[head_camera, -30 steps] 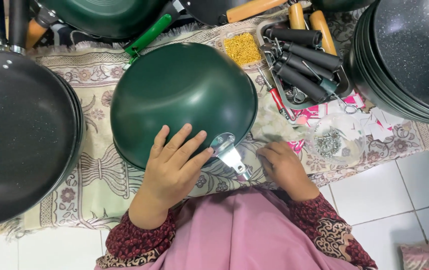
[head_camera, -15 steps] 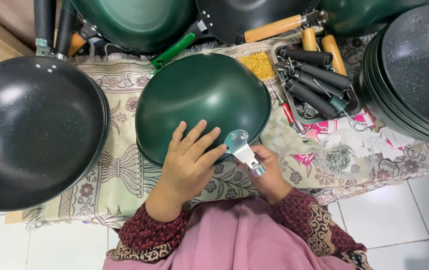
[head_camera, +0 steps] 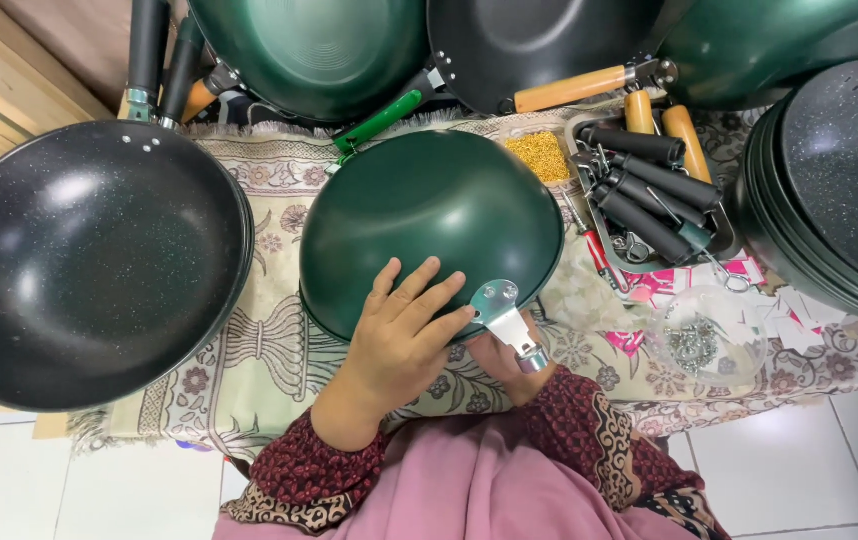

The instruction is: Assembling a handle onto a wok by first screwing on a metal bracket and then attaching the plastic handle.

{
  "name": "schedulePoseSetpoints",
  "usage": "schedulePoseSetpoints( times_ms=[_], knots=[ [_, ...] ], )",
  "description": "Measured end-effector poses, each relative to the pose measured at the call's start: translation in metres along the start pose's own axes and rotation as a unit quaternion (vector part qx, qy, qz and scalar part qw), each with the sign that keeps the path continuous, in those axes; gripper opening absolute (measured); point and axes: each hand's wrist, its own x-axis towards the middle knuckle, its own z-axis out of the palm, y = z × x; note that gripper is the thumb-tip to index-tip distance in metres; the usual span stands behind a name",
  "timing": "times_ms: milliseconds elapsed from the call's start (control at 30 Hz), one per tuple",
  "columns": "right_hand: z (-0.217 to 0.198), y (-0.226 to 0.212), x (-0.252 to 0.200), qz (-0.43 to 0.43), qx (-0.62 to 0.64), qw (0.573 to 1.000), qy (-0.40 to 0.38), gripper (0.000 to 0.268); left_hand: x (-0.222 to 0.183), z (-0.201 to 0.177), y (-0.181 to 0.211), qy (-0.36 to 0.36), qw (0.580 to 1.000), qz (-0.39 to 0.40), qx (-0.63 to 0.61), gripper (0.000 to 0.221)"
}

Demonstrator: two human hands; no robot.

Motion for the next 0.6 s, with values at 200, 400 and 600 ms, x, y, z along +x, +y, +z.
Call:
schedulePoseSetpoints(
  times_ms=[200,400,600],
  knots=[
    [-0.005,-0.002,0.003,0.014,0.073,0.997,-0.002,0.038,-0.002,0.002,-0.001,0.010,1.000,0.009,0.008,0.033],
    [-0.011,0.001,0.001,0.039,0.163,0.986,-0.001,0.037,0.002,0.001,0.000,0.006,1.000,0.015,0.012,0.033],
    [-0.015,-0.003,0.008,0.068,0.249,0.966,0.010,0.035,0.000,0.004,0.000,-0.001,1.000,0.019,0.015,0.035]
  ],
)
